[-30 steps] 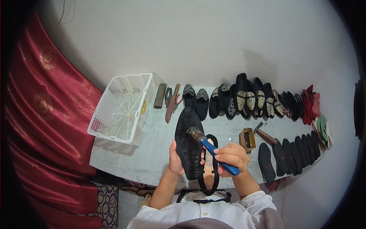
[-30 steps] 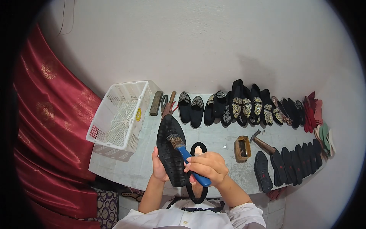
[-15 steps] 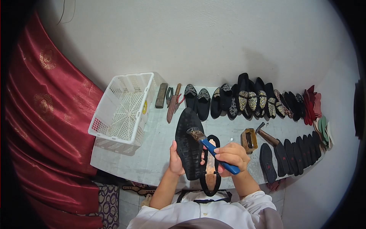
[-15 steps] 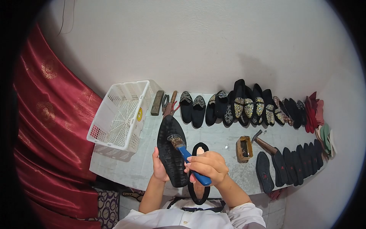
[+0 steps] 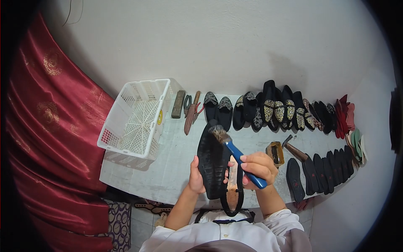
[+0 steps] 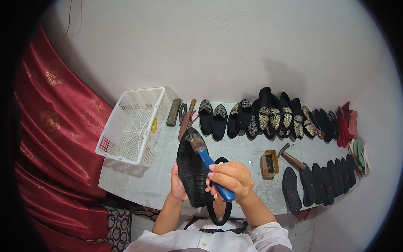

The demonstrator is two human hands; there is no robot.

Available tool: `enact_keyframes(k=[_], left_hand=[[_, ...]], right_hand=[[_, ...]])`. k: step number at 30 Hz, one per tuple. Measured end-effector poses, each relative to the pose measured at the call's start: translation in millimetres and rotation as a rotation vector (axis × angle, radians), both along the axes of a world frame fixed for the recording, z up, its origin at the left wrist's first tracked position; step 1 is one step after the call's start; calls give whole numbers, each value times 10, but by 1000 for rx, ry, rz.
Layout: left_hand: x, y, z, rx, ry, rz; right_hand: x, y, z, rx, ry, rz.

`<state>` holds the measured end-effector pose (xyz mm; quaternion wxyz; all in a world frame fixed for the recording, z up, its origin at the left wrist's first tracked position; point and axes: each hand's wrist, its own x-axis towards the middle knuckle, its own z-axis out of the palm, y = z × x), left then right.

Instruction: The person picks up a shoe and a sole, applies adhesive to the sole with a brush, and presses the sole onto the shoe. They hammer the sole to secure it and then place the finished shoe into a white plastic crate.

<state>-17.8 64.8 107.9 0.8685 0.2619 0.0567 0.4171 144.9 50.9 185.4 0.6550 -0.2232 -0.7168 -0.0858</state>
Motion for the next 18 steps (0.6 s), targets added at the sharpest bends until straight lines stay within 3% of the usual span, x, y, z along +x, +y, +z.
enact_keyframes(k=[5,12,18], left_hand=[[60,-49,-21,-60,14,79],[71,-31,7,-173,67,173],[108,-193,39,-101,1,124]], right_hand=[[-7,-21,-63,-1,-106,-10],[39,-277,-151,-95,-187,223],[130,-230,-8,-67,-18,117]])
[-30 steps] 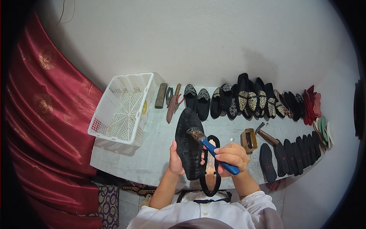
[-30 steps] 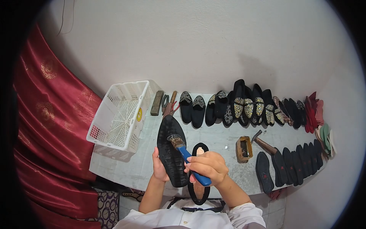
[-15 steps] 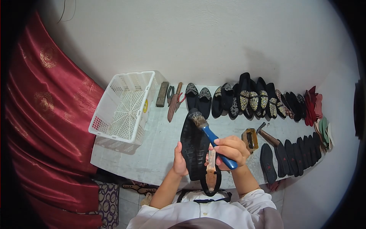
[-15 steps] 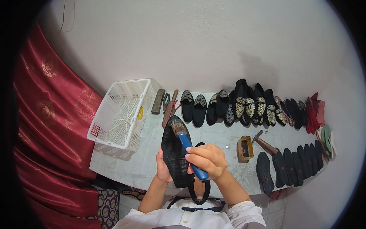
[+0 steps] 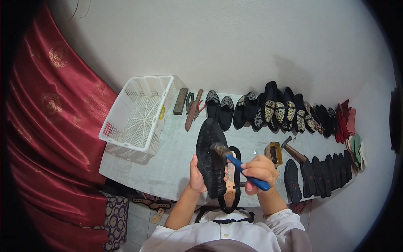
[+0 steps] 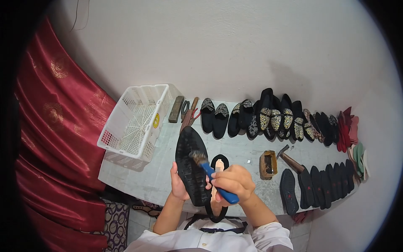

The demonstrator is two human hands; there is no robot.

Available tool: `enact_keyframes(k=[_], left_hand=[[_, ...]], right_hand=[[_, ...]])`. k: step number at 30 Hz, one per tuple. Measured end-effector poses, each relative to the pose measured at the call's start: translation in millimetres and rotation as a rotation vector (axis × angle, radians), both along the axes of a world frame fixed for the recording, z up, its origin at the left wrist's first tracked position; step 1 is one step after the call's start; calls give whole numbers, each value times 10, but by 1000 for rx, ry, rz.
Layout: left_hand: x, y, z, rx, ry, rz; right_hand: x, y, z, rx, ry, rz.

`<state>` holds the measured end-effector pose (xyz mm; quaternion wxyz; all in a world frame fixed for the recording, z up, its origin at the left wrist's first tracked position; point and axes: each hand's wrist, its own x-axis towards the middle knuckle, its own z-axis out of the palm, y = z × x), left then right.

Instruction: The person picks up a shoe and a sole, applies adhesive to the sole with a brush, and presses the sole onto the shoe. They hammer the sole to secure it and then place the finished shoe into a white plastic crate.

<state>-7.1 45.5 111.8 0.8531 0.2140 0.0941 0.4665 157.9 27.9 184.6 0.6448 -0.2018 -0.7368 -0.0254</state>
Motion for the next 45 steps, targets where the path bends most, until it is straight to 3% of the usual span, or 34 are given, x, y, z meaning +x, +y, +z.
enact_keyframes(k=[6,14,18,21,24,29,32,33,36,37,38,41,45], left_hand=[[103,-146,85,37,-4,22],[131,-203,0,33,63,112],[196,-421,183,-80,144,134],[207,-477,194,-150,121,145],[112,-380,312,34,98,71],[20,-326,320,114,-28,59],[112,-458,449,-19,63,191],[107,-478,403,61,95,149],[57,-448,223,18,-156,12],[77,-452,370,37,-116,69],[99,-449,531,25,108,180],[-40,-286,409,250,-19,53],[21,-338,394,208,44,58]], right_hand=[[41,6,84,94,-57,-49],[53,-317,96,36,-278,163],[32,-180,241,76,-100,47],[25,-216,245,71,-110,10],[20,-407,144,44,-217,104],[-5,-575,111,33,-234,197],[-9,-438,249,88,-182,83],[-50,-374,315,113,-123,36],[-121,-273,377,169,-95,2],[-102,-332,362,163,-174,-1],[-123,-393,342,164,-209,34],[-161,-559,216,187,-312,107],[-118,-527,267,101,-205,138]])
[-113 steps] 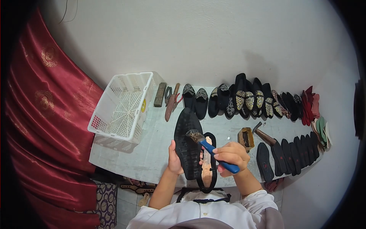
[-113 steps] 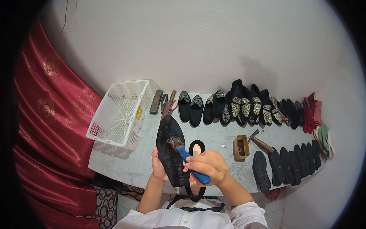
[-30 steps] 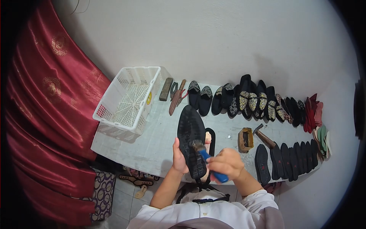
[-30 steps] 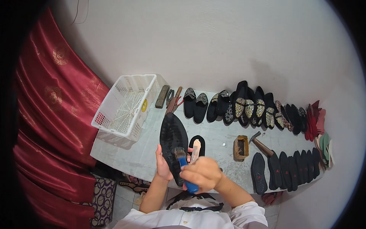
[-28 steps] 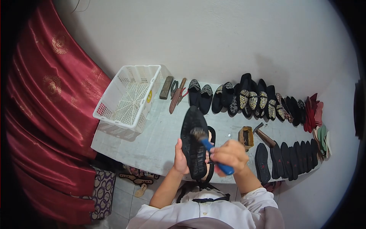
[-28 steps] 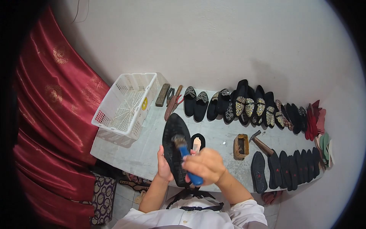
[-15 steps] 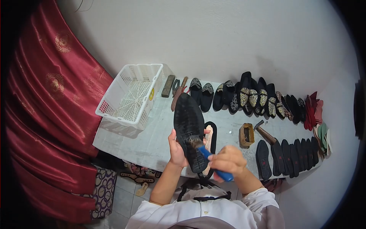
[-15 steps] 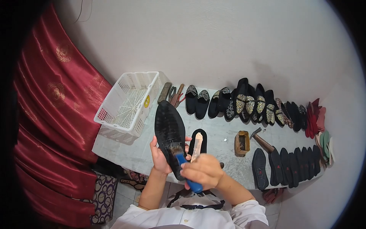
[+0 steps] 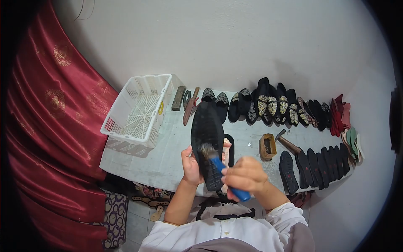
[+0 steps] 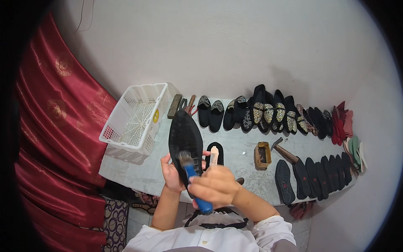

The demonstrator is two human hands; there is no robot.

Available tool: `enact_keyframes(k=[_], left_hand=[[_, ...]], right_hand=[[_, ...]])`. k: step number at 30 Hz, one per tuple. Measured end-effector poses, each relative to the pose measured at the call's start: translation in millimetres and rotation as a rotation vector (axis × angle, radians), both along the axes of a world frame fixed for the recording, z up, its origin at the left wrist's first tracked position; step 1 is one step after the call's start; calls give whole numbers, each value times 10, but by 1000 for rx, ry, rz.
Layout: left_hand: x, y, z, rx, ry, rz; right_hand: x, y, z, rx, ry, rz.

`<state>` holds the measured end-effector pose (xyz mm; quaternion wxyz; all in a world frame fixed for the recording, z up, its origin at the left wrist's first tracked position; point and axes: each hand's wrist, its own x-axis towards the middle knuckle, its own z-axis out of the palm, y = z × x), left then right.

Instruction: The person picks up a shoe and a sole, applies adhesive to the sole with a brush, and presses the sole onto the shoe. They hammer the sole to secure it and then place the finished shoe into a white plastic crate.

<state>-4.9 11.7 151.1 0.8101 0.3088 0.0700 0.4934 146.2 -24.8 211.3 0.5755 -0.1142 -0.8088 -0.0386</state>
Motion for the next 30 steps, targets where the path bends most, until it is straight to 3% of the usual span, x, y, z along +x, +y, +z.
enact_keyframes(k=[4,8,12,15,18,21,26,30], left_hand=[[127,-156,192,-135,199,192],[47,19,68,23,-23,-45],[-24,93,59,-54,-94,-124],[30,107,13,-109,-66,-34],[75,74,67,-159,21,16],[-3,212,81,-33,-231,-77],[-93,366,79,-74,-167,104],[-34,345,79,-66,-214,111]], right_hand=[[-54,140,45,82,68,-69],[-77,44,-92,168,-43,-53],[-8,-32,-106,49,-34,16],[-27,93,-62,-22,86,9],[-66,218,-31,73,47,-34],[-75,196,-98,97,-4,2],[-62,-29,-316,46,-49,70],[-6,85,-200,13,9,48]])
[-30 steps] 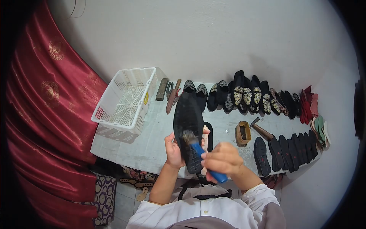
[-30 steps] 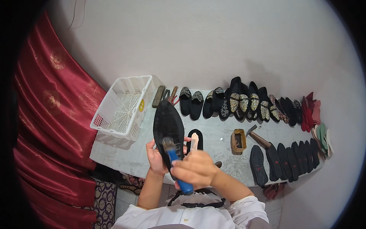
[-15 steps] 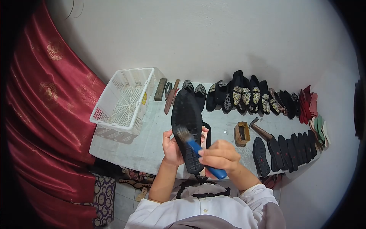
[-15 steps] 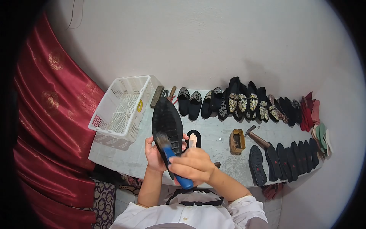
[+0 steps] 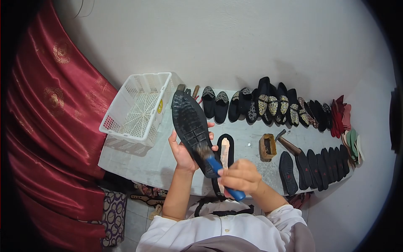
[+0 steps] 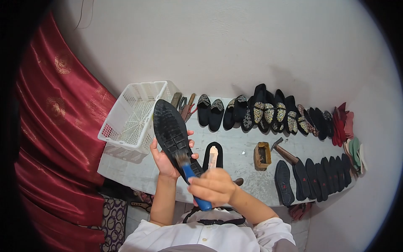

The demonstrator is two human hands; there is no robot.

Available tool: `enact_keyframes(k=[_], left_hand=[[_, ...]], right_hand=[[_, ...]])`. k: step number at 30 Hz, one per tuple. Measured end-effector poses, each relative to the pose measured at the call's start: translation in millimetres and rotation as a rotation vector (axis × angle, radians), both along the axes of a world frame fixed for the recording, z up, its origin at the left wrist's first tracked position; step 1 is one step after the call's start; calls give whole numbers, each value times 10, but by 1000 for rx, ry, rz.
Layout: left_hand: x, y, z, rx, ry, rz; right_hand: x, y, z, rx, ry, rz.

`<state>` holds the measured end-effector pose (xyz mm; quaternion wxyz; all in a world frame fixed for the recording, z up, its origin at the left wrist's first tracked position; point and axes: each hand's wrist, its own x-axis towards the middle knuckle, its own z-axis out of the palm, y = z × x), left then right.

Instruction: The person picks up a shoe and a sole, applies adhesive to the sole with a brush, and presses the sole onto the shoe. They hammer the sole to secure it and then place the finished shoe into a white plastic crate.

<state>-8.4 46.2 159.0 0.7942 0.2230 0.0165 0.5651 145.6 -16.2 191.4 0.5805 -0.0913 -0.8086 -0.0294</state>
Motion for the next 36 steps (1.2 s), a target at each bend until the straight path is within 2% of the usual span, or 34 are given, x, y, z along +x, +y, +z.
enact_keyframes(k=[5,9,14,18,22,29,32,36], left_hand=[[106,-49,43,38,112,33],[-2,15,72,-20,74,50],[-69,64,18,-49,-31,57],[77,-6,-38,0,99,71],[134,-48,118,-34,183,117],[-45,157,194,5,-10,107],[-63,196,212,31,-19,104],[63,149,239,18,58,52]], right_hand=[[-122,222,33,29,19,-74],[-13,3,-178,-12,-11,-2],[161,-147,-281,-205,-13,143],[72,58,-66,-81,89,-11],[44,62,-100,41,-18,-44],[234,-221,-307,-146,-82,85],[204,-140,-297,-181,36,122],[158,7,-6,-60,9,70]])
